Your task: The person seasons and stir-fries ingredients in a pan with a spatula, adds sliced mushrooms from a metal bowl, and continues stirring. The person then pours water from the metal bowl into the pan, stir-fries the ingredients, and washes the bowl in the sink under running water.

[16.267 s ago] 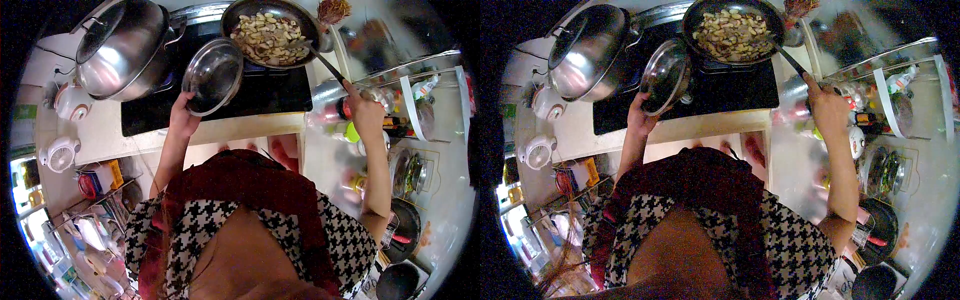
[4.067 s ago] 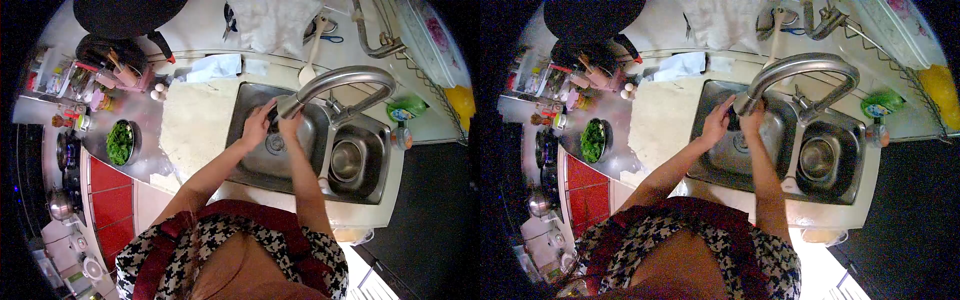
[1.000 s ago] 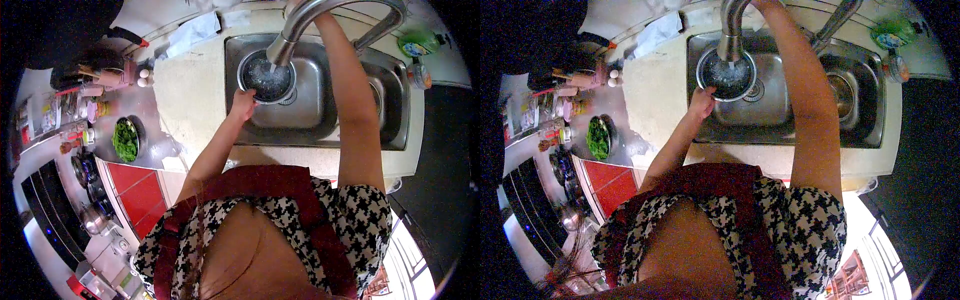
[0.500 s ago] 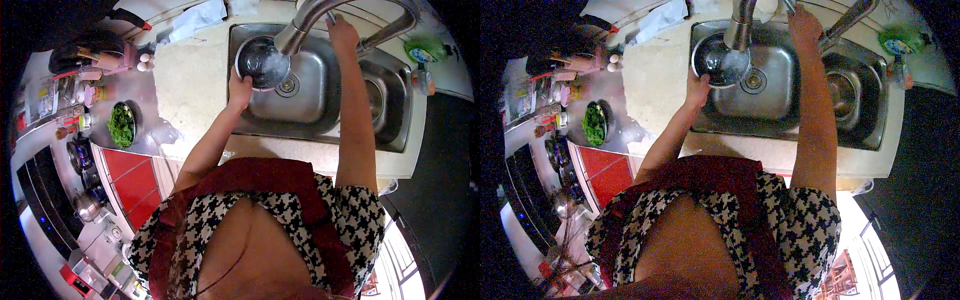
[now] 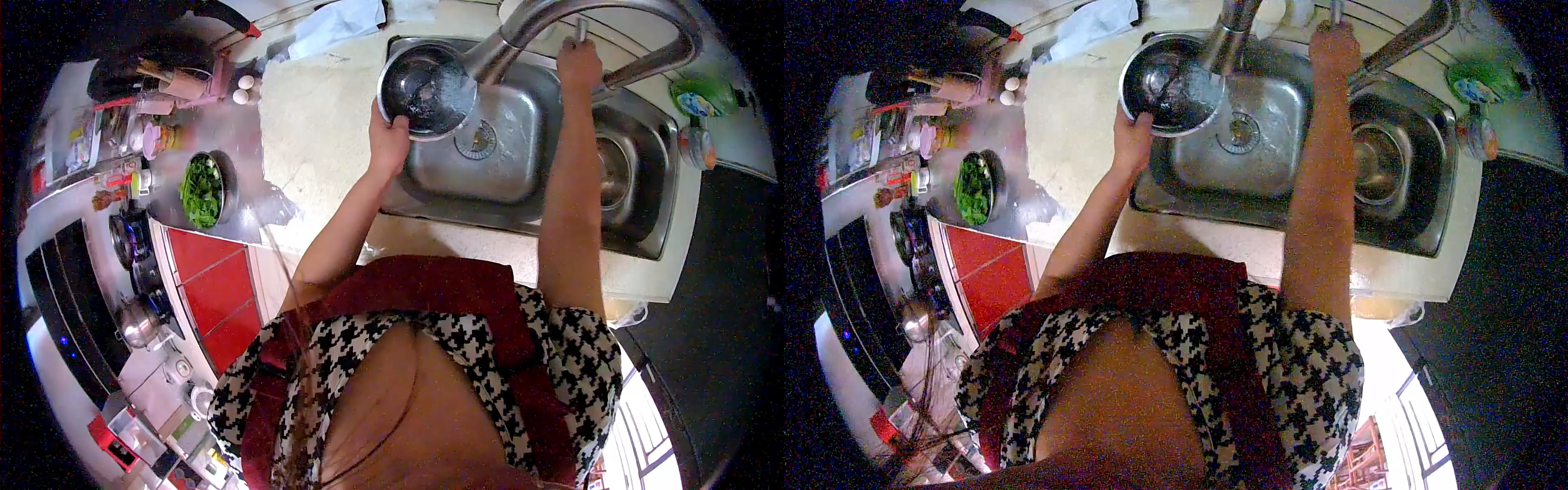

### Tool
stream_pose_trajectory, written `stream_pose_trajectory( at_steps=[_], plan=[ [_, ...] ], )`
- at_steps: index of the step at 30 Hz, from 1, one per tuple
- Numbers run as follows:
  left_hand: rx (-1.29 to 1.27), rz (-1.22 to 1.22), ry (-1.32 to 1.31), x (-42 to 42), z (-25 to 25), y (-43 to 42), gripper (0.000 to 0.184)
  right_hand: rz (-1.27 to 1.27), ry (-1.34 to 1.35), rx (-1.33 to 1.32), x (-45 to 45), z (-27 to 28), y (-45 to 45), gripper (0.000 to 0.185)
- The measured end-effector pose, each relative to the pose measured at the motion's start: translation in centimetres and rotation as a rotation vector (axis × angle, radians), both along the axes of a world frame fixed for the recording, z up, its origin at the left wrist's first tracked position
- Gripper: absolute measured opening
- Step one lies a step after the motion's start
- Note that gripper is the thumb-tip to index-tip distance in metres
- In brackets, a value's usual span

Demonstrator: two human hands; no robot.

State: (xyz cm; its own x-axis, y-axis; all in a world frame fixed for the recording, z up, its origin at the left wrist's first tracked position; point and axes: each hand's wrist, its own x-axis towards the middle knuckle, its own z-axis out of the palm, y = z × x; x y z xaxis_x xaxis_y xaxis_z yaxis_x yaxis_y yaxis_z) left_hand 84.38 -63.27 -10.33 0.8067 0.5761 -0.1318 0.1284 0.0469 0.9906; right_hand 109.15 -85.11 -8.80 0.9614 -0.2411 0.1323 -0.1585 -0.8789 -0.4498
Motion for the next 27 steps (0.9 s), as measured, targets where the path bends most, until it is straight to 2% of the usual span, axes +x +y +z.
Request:
stream_pose_trajectory(
  at_steps=[2, 5, 6, 8, 11, 12, 15, 16, 18, 21, 22, 25, 26, 27],
  plan=[
    [0.022, 0.003, -0.017, -0.3, 0.1, 0.0, 0.054, -0.109, -0.104, 0.174, -0.3, -0.3, -0.2, 0.047],
    [0.171, 0.017, -0.030, -0.7, 1.1, -0.1, 0.054, -0.205, -0.179, 0.247, -0.6, -0.6, 0.5, 0.051],
    [0.239, 0.025, -0.034, -0.7, 1.4, 0.0, 0.055, -0.195, -0.187, 0.296, -0.7, -0.5, 0.6, 0.051],
    [0.213, 0.036, -0.050, -0.8, 1.1, 0.5, 0.055, -0.168, -0.199, 0.392, -1.2, -0.3, 0.4, 0.051],
    [0.163, 0.066, -0.015, -1.1, 1.9, 0.8, 0.055, -0.078, -0.372, 0.322, -2.7, -0.1, 0.2, 0.045],
    [0.145, 0.079, 0.005, -1.1, 2.4, 0.9, 0.056, 0.028, -0.487, 0.404, -1.6, -3.4, -1.2, 0.045],
    [0.238, 0.115, -0.013, -1.7, 2.8, 1.4, 0.055, 0.095, -0.333, 0.445, -5.4, -0.9, -0.8, 0.041],
    [0.248, 0.121, -0.043, -1.9, 2.7, 1.6, 0.055, 0.119, -0.359, 0.247, -6.2, -1.7, -1.1, 0.038],
    [0.270, 0.135, -0.101, -2.2, 2.4, 2.4, 0.054, 0.168, -0.160, 0.510, -8.1, -3.0, -1.0, 0.035],
    [-0.103, 0.176, -0.101, -2.8, 1.0, 3.8, 0.044, 0.227, 0.068, 0.766, -11.5, -3.1, 0.0, 0.031],
    [-0.313, 0.174, -0.030, -3.1, 3.8, 3.4, 0.040, 0.246, 0.133, 0.826, -12.7, -2.9, 0.3, 0.029],
    [-0.605, 0.135, 0.041, -4.5, 4.3, 5.1, 0.038, 0.308, 0.256, 0.980, -15.3, -2.8, 1.8, 0.026],
    [-0.666, 0.145, 0.027, -5.0, 5.0, 5.3, 0.038, 0.317, 0.253, 0.961, -16.0, -2.5, 2.4, 0.026],
    [-0.621, 0.139, 0.052, -5.7, 4.5, 6.0, 0.037, 0.344, 0.284, 0.949, -16.6, -2.5, 2.9, 0.026]
  ],
)
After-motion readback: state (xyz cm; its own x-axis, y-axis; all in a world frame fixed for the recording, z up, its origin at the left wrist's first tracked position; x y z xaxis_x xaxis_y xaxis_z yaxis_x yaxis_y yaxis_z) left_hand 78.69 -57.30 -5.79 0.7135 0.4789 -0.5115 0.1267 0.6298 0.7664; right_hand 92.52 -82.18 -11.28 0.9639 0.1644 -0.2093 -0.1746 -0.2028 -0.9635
